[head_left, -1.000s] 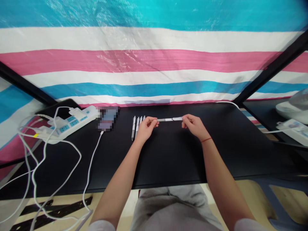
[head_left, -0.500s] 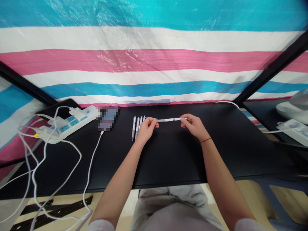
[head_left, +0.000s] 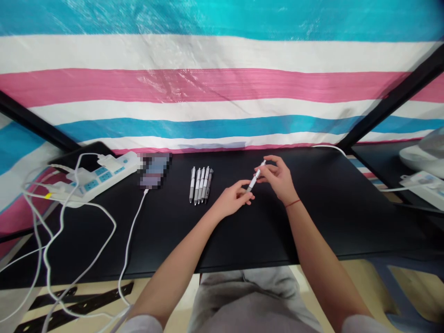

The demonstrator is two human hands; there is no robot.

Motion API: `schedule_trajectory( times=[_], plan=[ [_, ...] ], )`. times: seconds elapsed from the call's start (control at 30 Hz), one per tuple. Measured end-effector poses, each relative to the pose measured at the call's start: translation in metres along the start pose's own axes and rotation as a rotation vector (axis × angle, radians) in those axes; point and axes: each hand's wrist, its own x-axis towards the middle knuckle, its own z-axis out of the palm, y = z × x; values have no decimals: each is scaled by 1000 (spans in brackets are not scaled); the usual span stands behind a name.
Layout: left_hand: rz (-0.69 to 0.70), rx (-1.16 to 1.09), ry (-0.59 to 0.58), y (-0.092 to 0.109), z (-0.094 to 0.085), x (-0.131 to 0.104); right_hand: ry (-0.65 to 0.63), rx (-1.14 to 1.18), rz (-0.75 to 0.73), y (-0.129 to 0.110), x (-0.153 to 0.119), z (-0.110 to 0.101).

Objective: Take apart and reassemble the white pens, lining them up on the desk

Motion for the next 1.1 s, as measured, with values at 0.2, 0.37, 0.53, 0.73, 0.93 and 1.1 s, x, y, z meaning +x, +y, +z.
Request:
schedule_trajectory(
  times=[0.2,0.37,0.53,0.73,0.93,1.1],
  plan=[
    [-103,-246,7,4,2,1,-161,-67,31,0,-4,7],
    [-164,-329,3,5,1,3,-122,-40,68,-3,-6,10],
    [-199,-384,-8,3,-1,5,-142,-30,93,-3,-6,11],
    [-221,-374,7,6,0,4,-151,-11,105,-1,-5,12],
    [-218,-352,5,7,-1,4,-140,5,117,-4,-7,15],
    [-222,-342,-4,6,0,4,-131,-3,161,-4,-7,14]
  ],
)
